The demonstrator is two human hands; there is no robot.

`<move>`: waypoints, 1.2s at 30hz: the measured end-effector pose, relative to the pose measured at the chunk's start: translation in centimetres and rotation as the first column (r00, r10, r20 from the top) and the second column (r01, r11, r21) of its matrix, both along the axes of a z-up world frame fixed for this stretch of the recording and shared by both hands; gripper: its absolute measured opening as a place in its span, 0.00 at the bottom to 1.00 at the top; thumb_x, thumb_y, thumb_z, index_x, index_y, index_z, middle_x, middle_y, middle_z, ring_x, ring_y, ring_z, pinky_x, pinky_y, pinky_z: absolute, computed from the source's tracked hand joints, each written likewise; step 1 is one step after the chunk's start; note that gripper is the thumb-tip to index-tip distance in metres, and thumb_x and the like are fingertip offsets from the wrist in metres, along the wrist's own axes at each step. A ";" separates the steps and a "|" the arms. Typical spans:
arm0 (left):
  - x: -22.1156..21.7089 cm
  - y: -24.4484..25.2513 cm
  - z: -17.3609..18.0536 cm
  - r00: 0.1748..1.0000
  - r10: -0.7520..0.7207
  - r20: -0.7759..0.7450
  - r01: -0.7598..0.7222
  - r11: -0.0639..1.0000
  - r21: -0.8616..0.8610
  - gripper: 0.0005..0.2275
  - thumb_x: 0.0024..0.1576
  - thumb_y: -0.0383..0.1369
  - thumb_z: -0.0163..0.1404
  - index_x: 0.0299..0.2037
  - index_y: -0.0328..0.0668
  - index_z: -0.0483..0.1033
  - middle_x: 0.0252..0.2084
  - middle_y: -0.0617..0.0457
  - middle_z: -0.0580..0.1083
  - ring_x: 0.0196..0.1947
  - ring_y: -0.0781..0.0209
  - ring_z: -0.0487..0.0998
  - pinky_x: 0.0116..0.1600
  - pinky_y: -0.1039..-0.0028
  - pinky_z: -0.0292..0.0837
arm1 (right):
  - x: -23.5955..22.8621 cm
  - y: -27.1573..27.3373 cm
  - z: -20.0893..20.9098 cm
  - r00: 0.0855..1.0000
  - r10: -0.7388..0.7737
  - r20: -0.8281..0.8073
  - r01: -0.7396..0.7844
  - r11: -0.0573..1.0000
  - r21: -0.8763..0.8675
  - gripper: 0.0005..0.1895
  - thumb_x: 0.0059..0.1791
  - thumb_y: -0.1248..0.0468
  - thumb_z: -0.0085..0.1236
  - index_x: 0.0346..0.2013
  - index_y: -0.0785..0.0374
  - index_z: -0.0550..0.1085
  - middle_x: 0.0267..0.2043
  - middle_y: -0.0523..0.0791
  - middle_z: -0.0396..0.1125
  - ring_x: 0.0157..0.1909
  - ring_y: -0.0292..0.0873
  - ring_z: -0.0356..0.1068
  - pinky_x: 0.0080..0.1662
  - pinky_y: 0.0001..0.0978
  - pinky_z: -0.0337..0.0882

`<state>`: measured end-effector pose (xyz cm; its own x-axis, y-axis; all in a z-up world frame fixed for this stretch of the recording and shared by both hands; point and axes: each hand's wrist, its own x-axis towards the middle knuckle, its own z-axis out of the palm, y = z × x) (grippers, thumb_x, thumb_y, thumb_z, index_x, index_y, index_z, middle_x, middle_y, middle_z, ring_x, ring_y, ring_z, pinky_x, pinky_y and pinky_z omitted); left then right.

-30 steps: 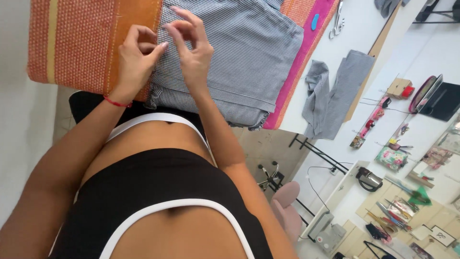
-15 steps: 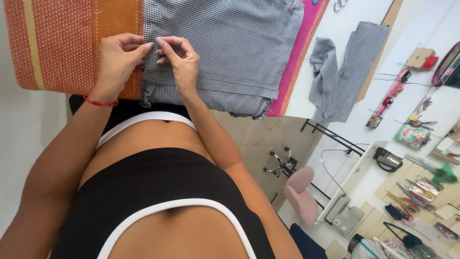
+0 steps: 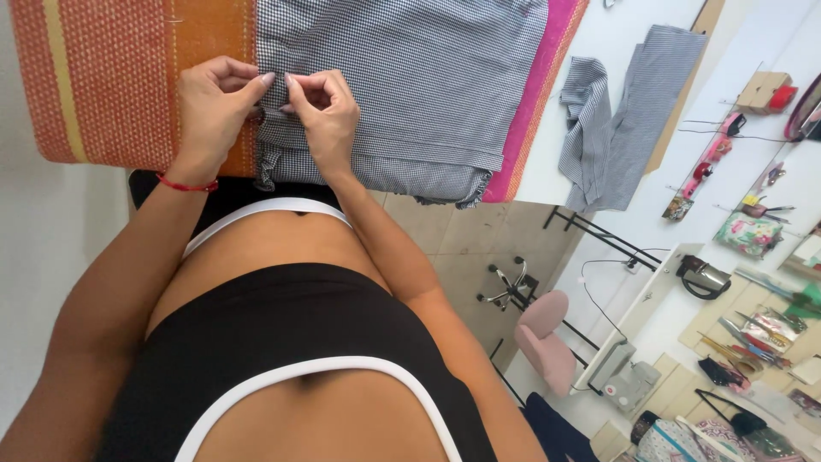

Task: Pinning two pieces of checkered fabric together along the edge in preparation for sewing

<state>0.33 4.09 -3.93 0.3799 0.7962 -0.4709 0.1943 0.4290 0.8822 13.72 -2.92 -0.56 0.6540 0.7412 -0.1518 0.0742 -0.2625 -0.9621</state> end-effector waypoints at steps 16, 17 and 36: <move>-0.5 0.2 -0.2 0.996 -0.057 0.062 0.059 0.998 -0.026 0.11 0.69 0.34 0.64 0.56 0.39 0.81 0.40 0.58 0.83 0.36 0.77 0.78 0.40 0.85 0.78 | 1.7 -0.2 -1.3 0.964 0.050 -0.261 -0.069 0.996 -0.063 0.06 0.52 0.66 0.67 0.40 0.66 0.82 0.39 0.47 0.78 0.34 0.37 0.79 0.36 0.24 0.85; -0.6 0.3 -0.1 0.995 -0.079 0.062 0.080 0.997 -0.022 0.10 0.69 0.34 0.64 0.56 0.40 0.81 0.41 0.58 0.83 0.38 0.77 0.79 0.40 0.85 0.79 | 1.9 -0.4 -1.6 0.955 0.054 -0.293 -0.077 0.995 -0.066 0.07 0.52 0.66 0.68 0.42 0.67 0.82 0.40 0.47 0.79 0.36 0.38 0.80 0.38 0.24 0.85; -0.8 0.3 0.9 0.981 -0.068 0.184 0.095 0.986 -0.140 0.05 0.71 0.32 0.57 0.54 0.43 0.81 0.49 0.61 0.81 0.48 0.78 0.79 0.55 0.88 0.77 | 0.0 -0.4 -0.1 0.953 -0.081 -0.293 0.064 0.996 -0.068 0.07 0.53 0.66 0.66 0.41 0.68 0.80 0.40 0.50 0.79 0.37 0.42 0.81 0.38 0.30 0.88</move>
